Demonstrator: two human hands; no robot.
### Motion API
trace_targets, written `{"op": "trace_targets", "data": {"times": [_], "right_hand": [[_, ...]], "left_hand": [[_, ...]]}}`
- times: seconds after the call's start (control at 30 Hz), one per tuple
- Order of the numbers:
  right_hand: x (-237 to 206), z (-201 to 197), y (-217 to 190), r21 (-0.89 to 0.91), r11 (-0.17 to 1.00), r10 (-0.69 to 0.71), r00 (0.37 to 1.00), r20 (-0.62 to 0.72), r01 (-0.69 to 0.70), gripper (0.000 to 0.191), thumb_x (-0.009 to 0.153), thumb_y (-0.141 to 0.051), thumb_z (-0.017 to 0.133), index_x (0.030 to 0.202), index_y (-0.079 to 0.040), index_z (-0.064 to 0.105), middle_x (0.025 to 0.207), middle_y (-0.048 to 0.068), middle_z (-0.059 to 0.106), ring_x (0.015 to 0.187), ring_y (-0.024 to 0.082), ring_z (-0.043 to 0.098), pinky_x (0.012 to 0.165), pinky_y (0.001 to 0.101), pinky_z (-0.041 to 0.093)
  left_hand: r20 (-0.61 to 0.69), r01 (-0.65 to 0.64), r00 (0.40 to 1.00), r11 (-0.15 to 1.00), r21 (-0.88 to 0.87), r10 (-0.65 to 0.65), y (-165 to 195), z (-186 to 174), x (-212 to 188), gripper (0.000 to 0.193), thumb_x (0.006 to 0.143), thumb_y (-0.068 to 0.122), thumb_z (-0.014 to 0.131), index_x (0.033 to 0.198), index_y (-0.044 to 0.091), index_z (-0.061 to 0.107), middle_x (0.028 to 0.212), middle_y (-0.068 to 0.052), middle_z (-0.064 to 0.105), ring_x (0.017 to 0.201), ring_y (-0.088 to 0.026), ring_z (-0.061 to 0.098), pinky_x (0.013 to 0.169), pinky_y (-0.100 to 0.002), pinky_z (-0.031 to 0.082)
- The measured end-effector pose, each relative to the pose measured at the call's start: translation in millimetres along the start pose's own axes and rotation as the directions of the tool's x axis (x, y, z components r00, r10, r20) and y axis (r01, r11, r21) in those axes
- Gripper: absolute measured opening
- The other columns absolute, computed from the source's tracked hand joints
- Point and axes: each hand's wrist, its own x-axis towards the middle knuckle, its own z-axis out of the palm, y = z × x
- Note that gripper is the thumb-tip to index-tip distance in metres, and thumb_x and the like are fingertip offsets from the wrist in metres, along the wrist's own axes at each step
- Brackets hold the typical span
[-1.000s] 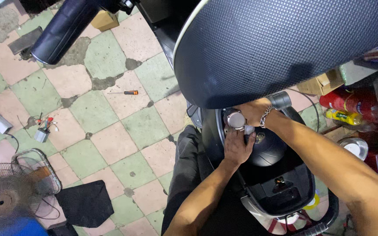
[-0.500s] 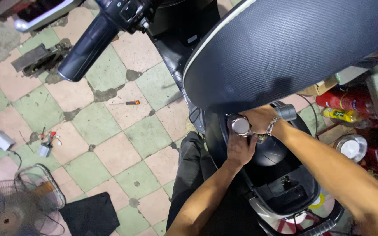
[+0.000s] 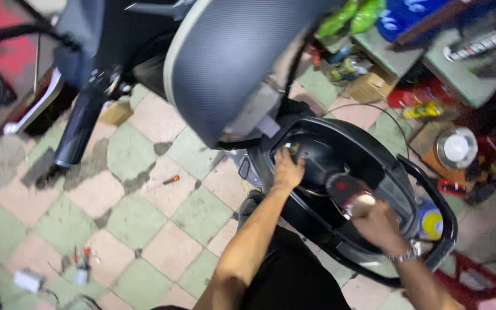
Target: The person removes the scooter seat using a power drill, then works on the battery and wiring under the seat with a screwdriver and pliers. The person also removes a front panel near the headlight using the drill and screwdriver.
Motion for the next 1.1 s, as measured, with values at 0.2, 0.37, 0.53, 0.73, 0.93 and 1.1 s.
{"op": "trace_targets", "data": {"times": [0.2, 0.37, 0.53, 0.73, 0.93, 1.1], "right_hand": [[-122.2, 110.0, 72.3, 0.971, 0.234, 0.474, 0.866, -0.161, 0.053, 0.036, 0.077, 0.009, 0.074, 0.111, -0.003, 0.071, 0.106, 0.01, 0.074, 0.098, 0.024, 0.071, 0.089, 0.0386, 0.059], [-160.0, 181.3, 116.2, 0.869, -0.281, 0.7, 0.706, -0.104, 0.407, 0.034, 0.082, 0.002, 0.071, 0.114, -0.01, 0.069, 0.109, 0.002, 0.071, 0.106, 0.02, 0.068, 0.091, 0.0398, 0.056], [-150.9, 217.1, 139.4, 0.721, -0.455, 0.782, 0.622, 0.043, 0.522, 0.041, 0.08, -0.006, 0.069, 0.12, -0.017, 0.072, 0.113, 0.001, 0.075, 0.109, 0.02, 0.067, 0.098, 0.0375, 0.054], [-130.6, 238.2, 163.6, 0.665, -0.501, 0.806, 0.578, 0.127, 0.553, 0.026, 0.087, -0.007, 0.07, 0.111, -0.015, 0.07, 0.111, -0.001, 0.071, 0.107, 0.021, 0.065, 0.098, 0.0418, 0.052], [-166.6, 230.4, 174.4, 0.462, -0.633, 0.737, 0.666, 0.115, 0.621, 0.015, 0.096, -0.015, 0.069, 0.109, -0.008, 0.07, 0.11, 0.007, 0.071, 0.106, 0.024, 0.066, 0.102, 0.0429, 0.052], [-189.2, 198.8, 135.2, 0.504, -0.545, 0.745, 0.663, -0.075, 0.67, 0.03, 0.094, -0.009, 0.062, 0.123, -0.007, 0.061, 0.11, 0.01, 0.065, 0.108, 0.029, 0.065, 0.108, 0.0565, 0.047]], "left_hand": [[-0.119, -0.297, 0.953, 0.935, -0.191, 0.279, -15.5, -87.9, -57.6, 0.028, 0.093, 0.017, 0.069, 0.118, 0.006, 0.069, 0.117, -0.015, 0.07, 0.116, -0.031, 0.063, 0.104, -0.042, 0.047], [-0.653, -0.399, 0.573, 0.865, 0.305, 0.495, -18.5, -232.4, -65.6, 0.077, 0.093, 0.036, 0.085, 0.141, -0.009, 0.045, 0.133, -0.027, 0.055, 0.125, -0.04, 0.058, 0.108, -0.046, 0.049], [-0.535, -0.613, 0.535, 0.736, 0.286, 0.653, 35.9, -325.6, -8.8, 0.111, 0.092, 0.017, 0.09, 0.167, 0.003, 0.009, 0.171, -0.02, 0.024, 0.156, -0.034, 0.032, 0.134, -0.05, 0.024], [-0.476, -0.607, 0.599, 0.753, 0.253, 0.644, 104.4, -291.0, -52.4, 0.1, 0.076, 0.003, 0.081, 0.16, 0.0, 0.026, 0.15, -0.021, 0.039, 0.146, -0.037, 0.043, 0.127, -0.052, 0.036], [-0.308, -0.666, 0.515, 0.599, 0.444, 0.8, 159.6, -247.9, -121.5, 0.1, 0.07, 0.005, 0.085, 0.155, -0.001, 0.033, 0.146, -0.019, 0.04, 0.135, -0.041, 0.044, 0.118, -0.059, 0.039], [-0.238, -0.906, 0.277, 0.336, 0.257, 0.931, 172.0, -181.5, -145.5, 0.126, 0.084, 0.03, 0.095, 0.153, -0.01, -0.002, 0.155, -0.025, 0.025, 0.144, -0.042, 0.037, 0.119, -0.057, 0.043]]}}
